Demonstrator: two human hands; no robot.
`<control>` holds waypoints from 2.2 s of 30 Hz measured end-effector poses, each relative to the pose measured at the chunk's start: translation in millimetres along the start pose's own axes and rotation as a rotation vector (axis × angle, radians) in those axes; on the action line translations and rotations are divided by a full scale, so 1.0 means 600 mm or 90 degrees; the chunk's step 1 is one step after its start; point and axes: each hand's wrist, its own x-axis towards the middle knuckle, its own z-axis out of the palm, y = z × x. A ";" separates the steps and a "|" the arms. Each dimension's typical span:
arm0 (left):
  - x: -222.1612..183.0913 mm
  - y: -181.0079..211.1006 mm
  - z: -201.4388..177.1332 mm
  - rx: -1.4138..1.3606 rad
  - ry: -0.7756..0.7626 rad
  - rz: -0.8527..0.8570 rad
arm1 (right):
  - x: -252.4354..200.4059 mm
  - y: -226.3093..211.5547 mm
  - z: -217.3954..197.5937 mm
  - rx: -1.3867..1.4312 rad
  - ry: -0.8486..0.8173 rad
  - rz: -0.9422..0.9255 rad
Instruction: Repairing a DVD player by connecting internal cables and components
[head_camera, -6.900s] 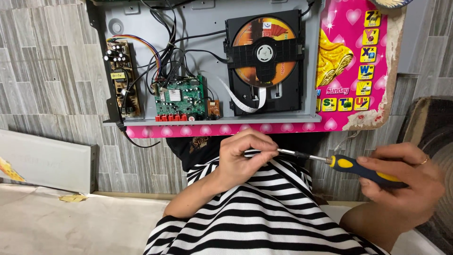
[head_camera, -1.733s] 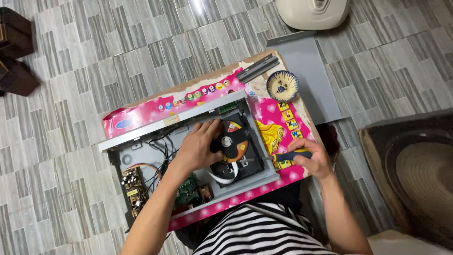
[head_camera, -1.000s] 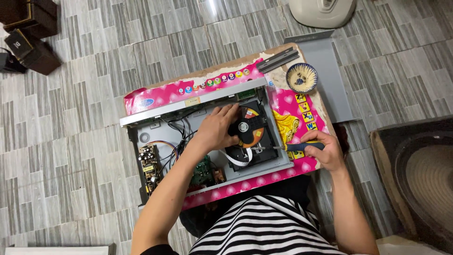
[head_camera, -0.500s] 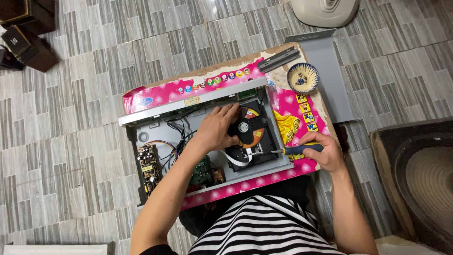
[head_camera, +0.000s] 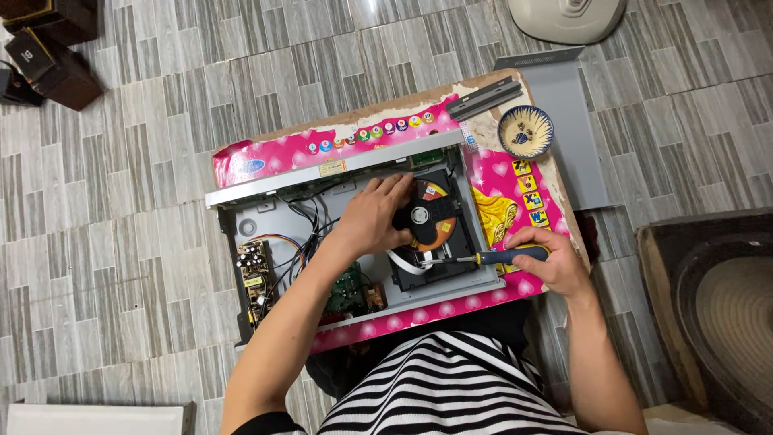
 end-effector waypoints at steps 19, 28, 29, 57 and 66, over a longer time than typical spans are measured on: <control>-0.003 -0.021 0.023 -0.055 0.058 0.013 | 0.016 -0.038 0.019 -0.190 -0.048 -0.068; -0.001 -0.021 0.019 -0.056 0.055 0.010 | -0.012 0.009 0.029 0.048 0.021 0.044; -0.004 -0.017 0.014 -0.053 0.050 0.007 | -0.017 0.021 0.025 0.078 0.024 0.034; -0.022 0.021 0.024 0.027 0.325 0.155 | -0.050 0.082 -0.048 0.189 0.132 -0.006; -0.019 0.022 0.033 0.024 0.326 0.164 | -0.052 0.068 -0.034 0.203 0.150 -0.033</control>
